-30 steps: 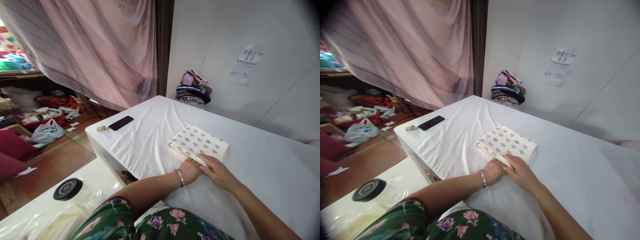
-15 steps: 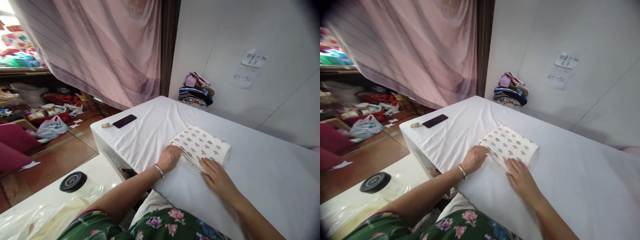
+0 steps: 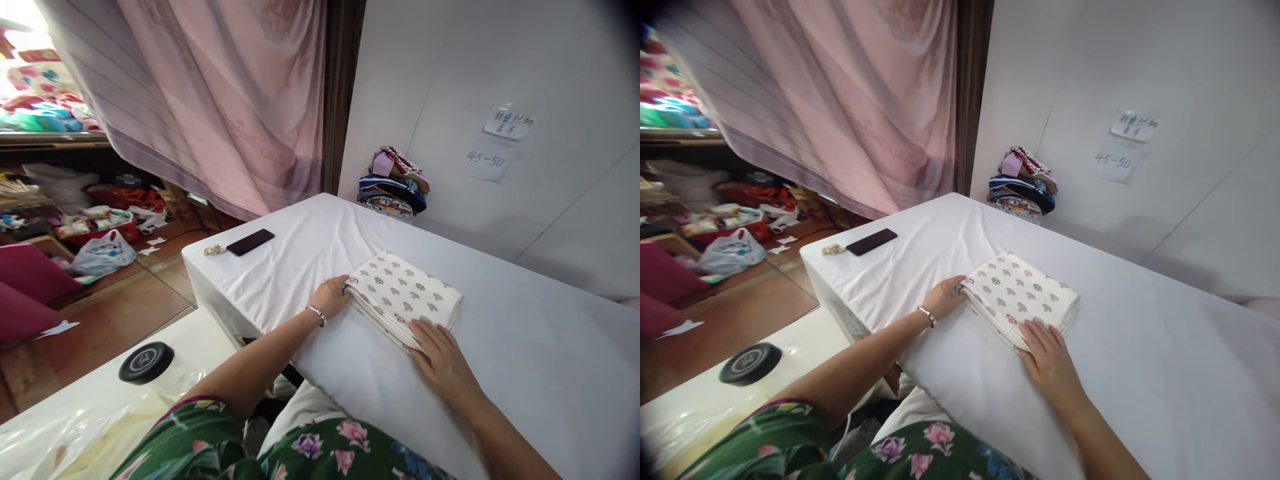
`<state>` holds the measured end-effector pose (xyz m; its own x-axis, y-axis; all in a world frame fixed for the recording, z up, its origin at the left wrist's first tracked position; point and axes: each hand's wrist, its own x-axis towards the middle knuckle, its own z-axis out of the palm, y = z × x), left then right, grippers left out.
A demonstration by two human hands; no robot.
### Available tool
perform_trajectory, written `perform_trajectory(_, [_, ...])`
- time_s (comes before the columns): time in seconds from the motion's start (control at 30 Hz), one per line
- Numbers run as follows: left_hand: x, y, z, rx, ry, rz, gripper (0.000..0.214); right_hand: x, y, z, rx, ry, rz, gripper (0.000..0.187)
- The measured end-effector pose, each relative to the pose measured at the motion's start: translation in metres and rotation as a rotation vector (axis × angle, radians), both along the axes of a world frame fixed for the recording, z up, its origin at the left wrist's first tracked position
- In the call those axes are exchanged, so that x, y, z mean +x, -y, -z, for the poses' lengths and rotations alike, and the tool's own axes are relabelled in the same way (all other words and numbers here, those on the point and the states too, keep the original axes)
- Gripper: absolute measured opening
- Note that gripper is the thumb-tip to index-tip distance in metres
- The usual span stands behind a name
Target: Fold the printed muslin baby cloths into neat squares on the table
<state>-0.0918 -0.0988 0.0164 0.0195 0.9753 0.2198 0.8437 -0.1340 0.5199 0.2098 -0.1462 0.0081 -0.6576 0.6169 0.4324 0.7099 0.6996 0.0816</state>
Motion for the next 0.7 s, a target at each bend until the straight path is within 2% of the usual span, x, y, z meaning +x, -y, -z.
perform_trajectory(0.33, [0.015, -0.005, -0.009, 0.016, -0.156, -0.063, 0.028, 0.003, -0.002, 0.004, -0.028, 0.001, -0.014, 0.045])
perform_trajectory(0.57, [0.011, 0.000, -0.014, -0.076, -0.187, -0.033, 0.030, 0.010, -0.001, 0.002, -0.045, 0.003, -0.030, 0.048])
perform_trajectory(0.7, [0.005, 0.000, -0.014, -0.066, -0.120, 0.017, 0.030, 0.013, -0.002, 0.003, -0.058, 0.010, -0.044, 0.049])
